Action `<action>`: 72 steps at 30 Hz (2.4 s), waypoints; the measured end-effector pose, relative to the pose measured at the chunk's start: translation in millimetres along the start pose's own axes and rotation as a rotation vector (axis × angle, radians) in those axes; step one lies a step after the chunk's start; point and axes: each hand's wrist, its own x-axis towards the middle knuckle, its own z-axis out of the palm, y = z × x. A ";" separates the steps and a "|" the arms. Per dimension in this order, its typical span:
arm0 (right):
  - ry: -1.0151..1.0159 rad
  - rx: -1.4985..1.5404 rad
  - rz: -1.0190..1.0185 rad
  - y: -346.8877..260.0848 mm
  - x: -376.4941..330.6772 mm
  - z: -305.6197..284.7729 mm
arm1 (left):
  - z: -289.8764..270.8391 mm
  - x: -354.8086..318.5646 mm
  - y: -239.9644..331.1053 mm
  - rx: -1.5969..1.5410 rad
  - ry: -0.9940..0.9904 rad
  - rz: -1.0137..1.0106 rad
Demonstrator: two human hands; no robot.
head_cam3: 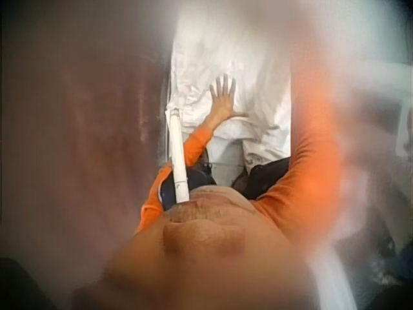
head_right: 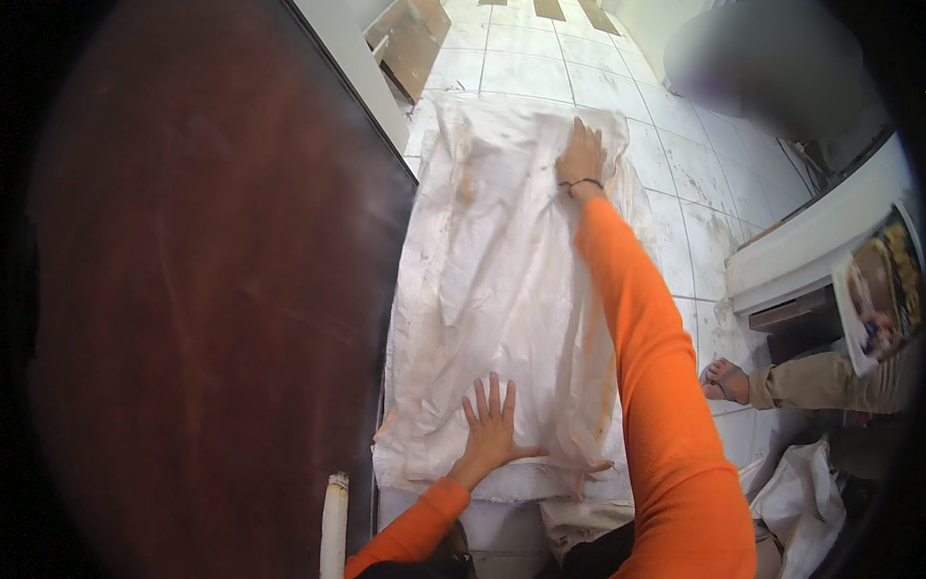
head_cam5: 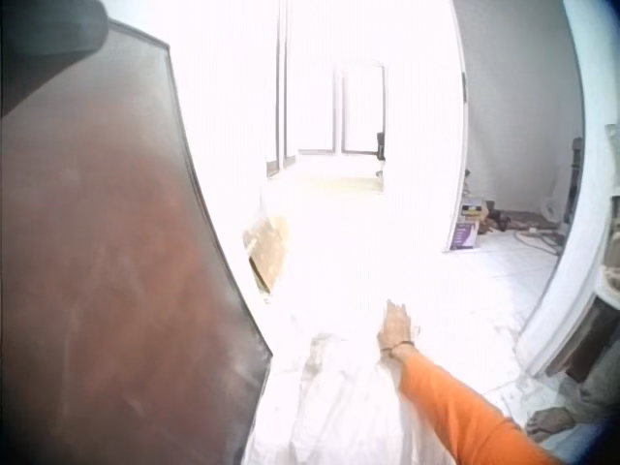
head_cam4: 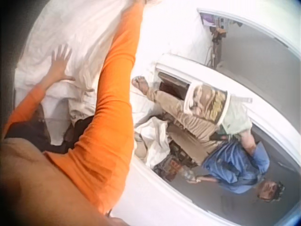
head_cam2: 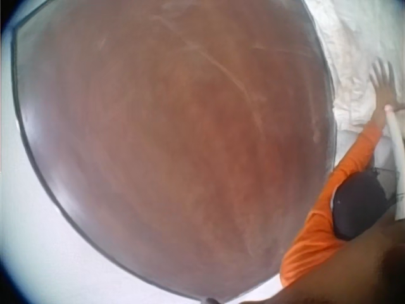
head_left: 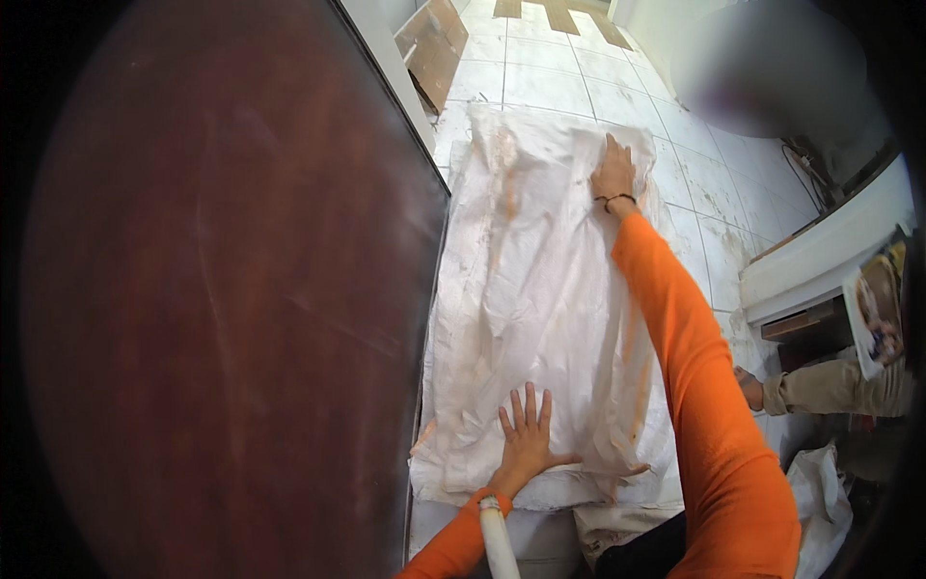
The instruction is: The person sits on a tiled floor and folds multiple large white woven sacks one by one. They smooth each sack, fold it into a smaller rectangle, and stack the folded sacks into a neat pile. The person handles the sacks by hand without using tools.
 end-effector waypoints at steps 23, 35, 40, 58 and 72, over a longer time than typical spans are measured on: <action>-0.565 0.195 -0.388 -110.4 -109.2 -29.3 | -1.3 -0.6 9.3 0.013 -0.007 -0.016; -0.571 -0.364 -0.433 -23.0 -285.0 -160.7 | -87.2 0.7 -64.1 0.313 0.406 -0.308; -0.547 -0.331 -0.393 42.9 -316.7 -103.8 | -63.9 3.1 -94.5 0.335 0.436 -0.184; -0.675 0.005 -0.274 55.6 -460.1 -159.3 | -45.9 -26.9 -56.9 0.613 0.164 -0.082; -0.152 -1.319 0.866 321.8 -573.6 -599.1 | -180.7 -123.3 57.1 0.443 0.447 0.441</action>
